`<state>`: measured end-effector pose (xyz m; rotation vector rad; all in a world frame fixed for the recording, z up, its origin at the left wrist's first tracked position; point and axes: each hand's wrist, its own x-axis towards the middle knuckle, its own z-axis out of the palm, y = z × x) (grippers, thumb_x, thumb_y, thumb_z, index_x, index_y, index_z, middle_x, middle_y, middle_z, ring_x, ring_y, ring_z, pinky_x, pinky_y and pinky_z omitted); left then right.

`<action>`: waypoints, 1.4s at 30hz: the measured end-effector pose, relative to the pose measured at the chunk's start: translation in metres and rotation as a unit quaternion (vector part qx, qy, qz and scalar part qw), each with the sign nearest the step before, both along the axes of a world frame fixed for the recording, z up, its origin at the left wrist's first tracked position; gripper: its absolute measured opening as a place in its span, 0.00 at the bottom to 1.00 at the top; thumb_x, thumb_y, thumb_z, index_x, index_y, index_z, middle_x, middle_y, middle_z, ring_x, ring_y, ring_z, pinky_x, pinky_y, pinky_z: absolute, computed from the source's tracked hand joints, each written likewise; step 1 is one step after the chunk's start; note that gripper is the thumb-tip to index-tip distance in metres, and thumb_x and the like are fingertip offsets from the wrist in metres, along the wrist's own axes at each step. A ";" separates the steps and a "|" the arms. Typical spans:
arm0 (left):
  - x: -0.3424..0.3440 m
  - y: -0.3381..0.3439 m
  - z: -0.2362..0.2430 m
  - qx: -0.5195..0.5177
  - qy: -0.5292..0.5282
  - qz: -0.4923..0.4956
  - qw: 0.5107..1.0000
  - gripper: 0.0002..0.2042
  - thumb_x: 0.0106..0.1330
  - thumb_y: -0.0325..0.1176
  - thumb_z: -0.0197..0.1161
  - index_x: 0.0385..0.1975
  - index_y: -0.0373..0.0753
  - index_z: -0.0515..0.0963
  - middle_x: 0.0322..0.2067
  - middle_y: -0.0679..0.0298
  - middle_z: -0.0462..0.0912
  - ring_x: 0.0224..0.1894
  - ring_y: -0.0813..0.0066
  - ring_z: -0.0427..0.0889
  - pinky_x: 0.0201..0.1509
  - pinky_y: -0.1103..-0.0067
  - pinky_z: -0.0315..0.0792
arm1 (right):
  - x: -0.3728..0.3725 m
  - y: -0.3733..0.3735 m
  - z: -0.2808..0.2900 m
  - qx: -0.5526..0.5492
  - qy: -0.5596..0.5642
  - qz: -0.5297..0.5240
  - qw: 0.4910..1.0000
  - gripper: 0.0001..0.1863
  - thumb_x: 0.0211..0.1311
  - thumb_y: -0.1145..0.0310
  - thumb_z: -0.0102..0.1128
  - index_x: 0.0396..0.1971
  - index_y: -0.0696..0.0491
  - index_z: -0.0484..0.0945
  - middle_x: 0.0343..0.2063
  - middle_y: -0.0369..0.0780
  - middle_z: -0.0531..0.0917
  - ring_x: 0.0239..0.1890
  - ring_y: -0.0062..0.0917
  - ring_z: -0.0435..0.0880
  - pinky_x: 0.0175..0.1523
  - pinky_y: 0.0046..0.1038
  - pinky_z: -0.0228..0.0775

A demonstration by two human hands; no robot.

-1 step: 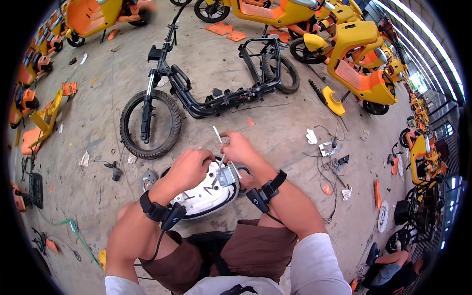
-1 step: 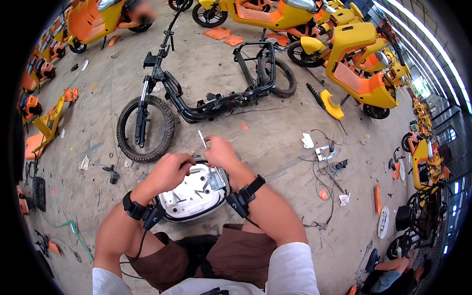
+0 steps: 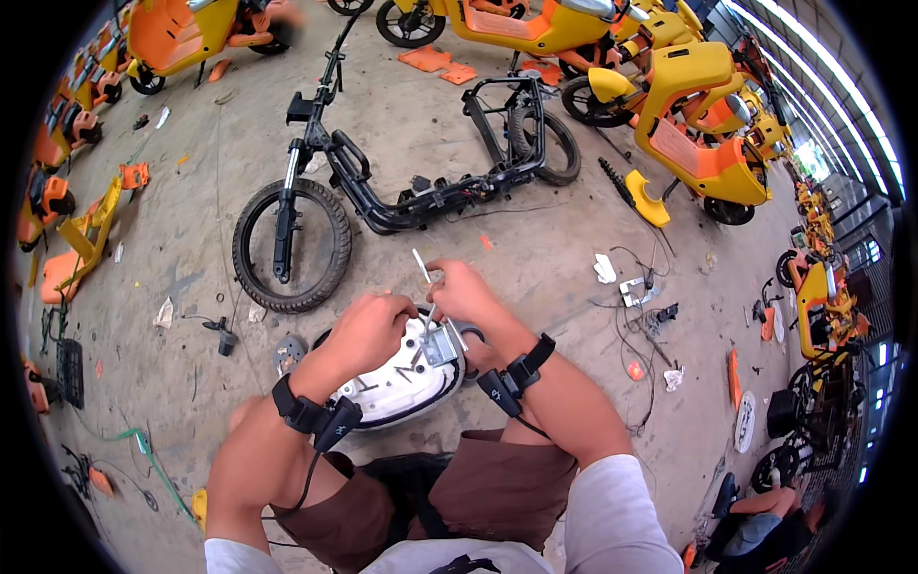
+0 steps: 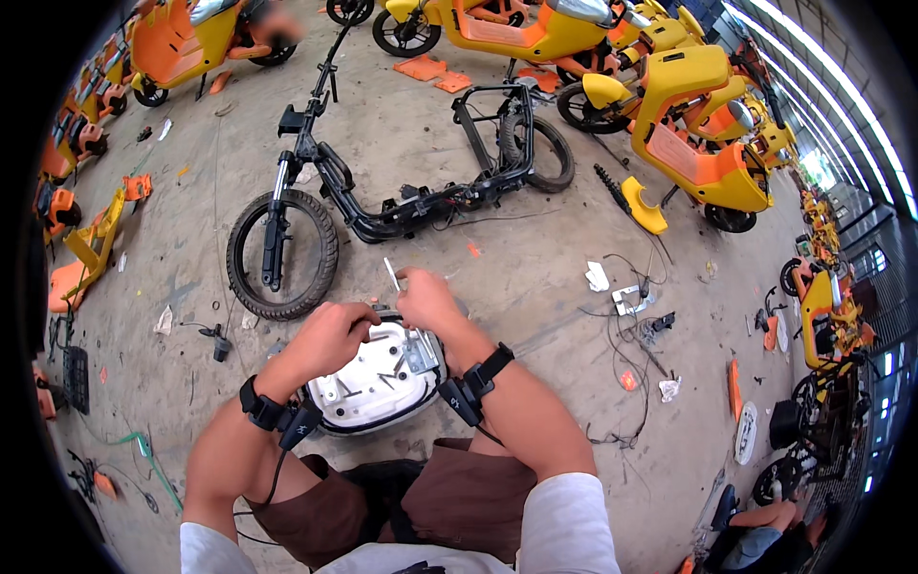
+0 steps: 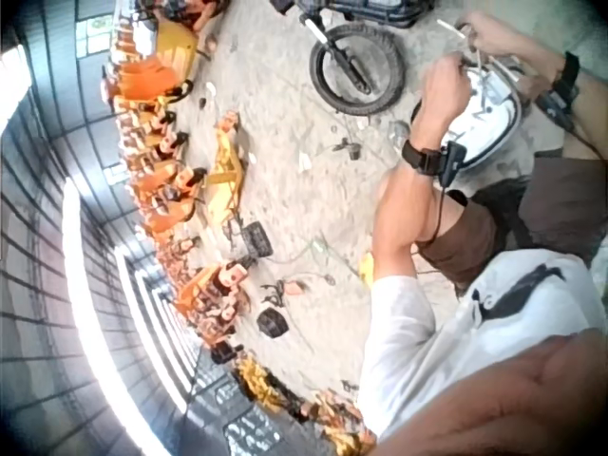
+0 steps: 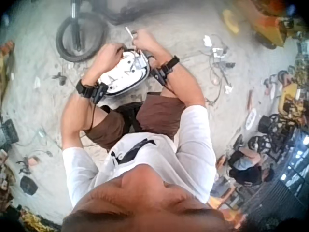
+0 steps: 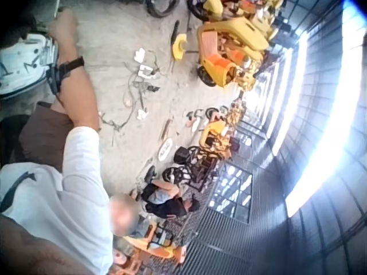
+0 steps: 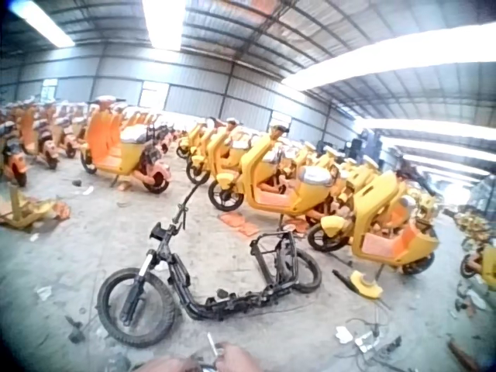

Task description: The person assembles a white scooter component by threading wires through it and securing components with a T-handle wrench while sitting on the floor.

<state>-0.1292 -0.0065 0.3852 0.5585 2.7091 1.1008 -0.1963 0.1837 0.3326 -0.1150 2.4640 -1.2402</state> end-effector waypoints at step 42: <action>0.006 0.022 -0.010 0.054 0.019 -0.096 0.994 0.08 0.64 0.27 0.59 0.40 0.37 0.83 0.33 0.50 0.85 0.34 0.49 0.83 0.39 0.63 0.76 | 0.005 0.000 0.000 0.150 0.038 0.106 0.982 0.21 0.55 0.61 0.63 0.49 0.48 0.84 0.42 0.51 0.85 0.47 0.46 0.83 0.55 0.41 0.74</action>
